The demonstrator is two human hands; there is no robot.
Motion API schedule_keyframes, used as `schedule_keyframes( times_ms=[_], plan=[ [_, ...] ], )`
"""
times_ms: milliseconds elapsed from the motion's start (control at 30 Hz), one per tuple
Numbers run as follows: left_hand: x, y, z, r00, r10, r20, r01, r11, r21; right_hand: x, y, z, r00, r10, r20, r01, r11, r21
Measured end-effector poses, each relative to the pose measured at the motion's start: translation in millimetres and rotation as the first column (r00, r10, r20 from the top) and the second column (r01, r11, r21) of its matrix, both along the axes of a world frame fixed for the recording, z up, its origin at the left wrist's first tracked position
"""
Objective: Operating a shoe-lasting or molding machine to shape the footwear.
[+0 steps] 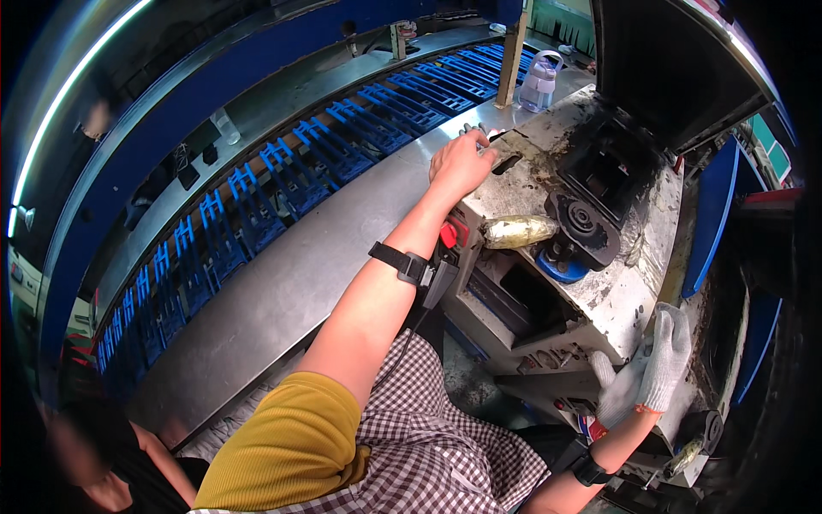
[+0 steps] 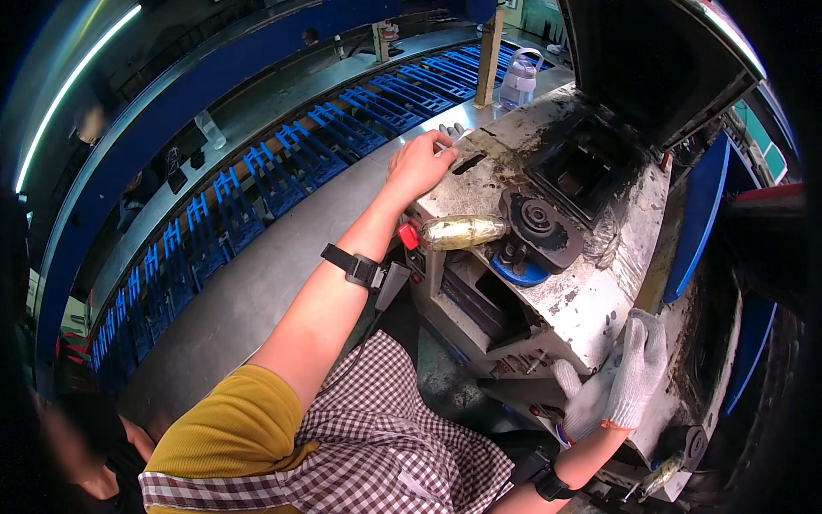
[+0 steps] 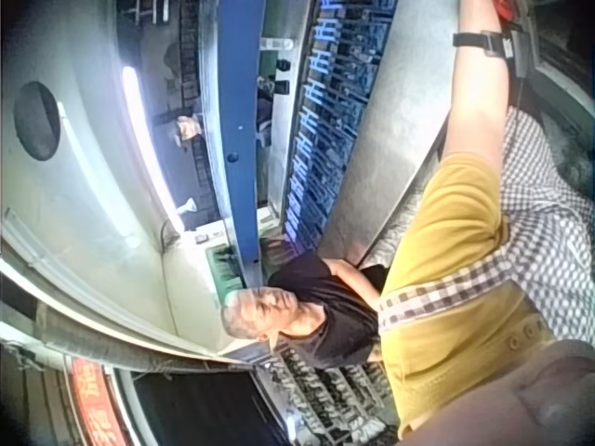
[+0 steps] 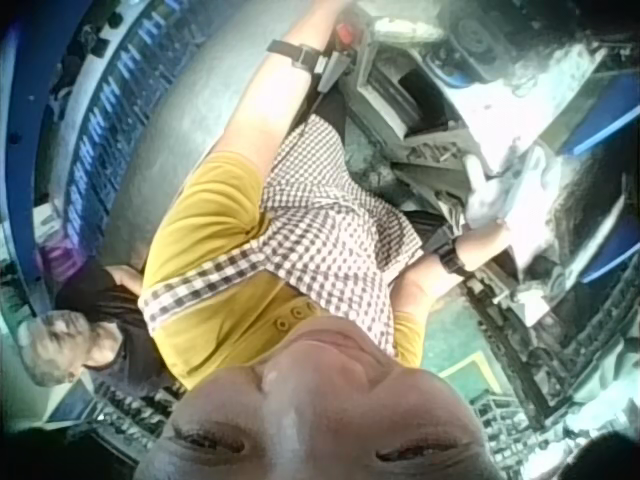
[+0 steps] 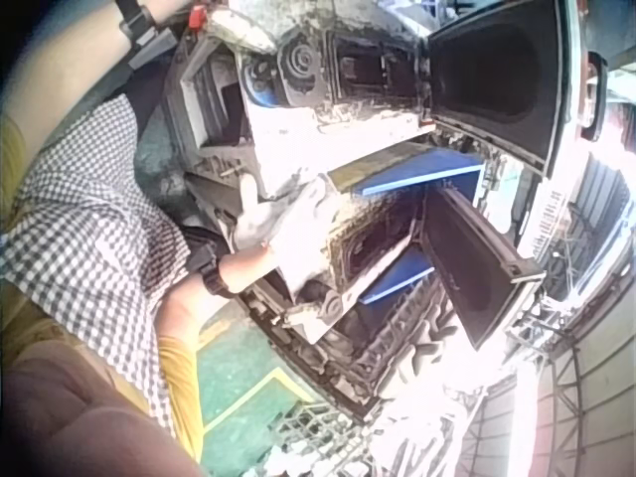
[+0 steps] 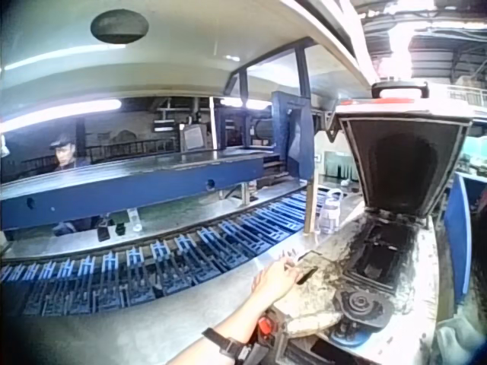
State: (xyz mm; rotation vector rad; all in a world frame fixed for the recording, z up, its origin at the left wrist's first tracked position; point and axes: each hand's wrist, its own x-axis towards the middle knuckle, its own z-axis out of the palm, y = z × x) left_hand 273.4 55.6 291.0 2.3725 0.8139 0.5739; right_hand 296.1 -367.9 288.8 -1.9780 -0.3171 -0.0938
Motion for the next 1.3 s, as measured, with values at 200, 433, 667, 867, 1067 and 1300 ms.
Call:
schedule_keyframes(
  times_ms=[200, 433, 667, 867, 1067, 1300],
  plan=[
    [1.2, -0.5, -0.6, 1.000, -0.006, 0.002, 0.006, 1.000, 0.001, -1.8, 0.0, 2.3, 1.000, -0.008, -0.026, 0.009, 1.000, 0.006],
    [0.6, -0.3, -1.4, 1.000, -0.005, 0.009, 0.005, 1.000, 0.000, 7.6, -5.8, -10.9, 0.996, 0.014, 0.091, -0.012, 1.000, -0.025],
    [-0.1, 0.6, -0.5, 1.000, 0.005, -0.007, -0.005, 1.000, 0.006, 0.8, 1.0, -0.5, 0.999, 0.003, 0.045, -0.001, 0.999, -0.037],
    [0.4, 1.4, -1.5, 1.000, 0.002, -0.003, -0.002, 1.000, 0.010, 0.4, 0.0, -0.1, 0.999, 0.008, 0.038, -0.007, 1.000, -0.029],
    [0.2, 1.0, -1.2, 1.000, -0.001, -0.007, 0.001, 1.000, 0.009, -0.8, 0.5, 0.8, 1.000, -0.002, 0.017, 0.003, 1.000, -0.023],
    [1.2, 1.3, -4.8, 0.996, 0.011, 0.089, -0.010, 1.000, -0.012, -0.5, 1.3, 1.1, 1.000, -0.008, 0.023, 0.009, 0.999, -0.036]
  ],
)
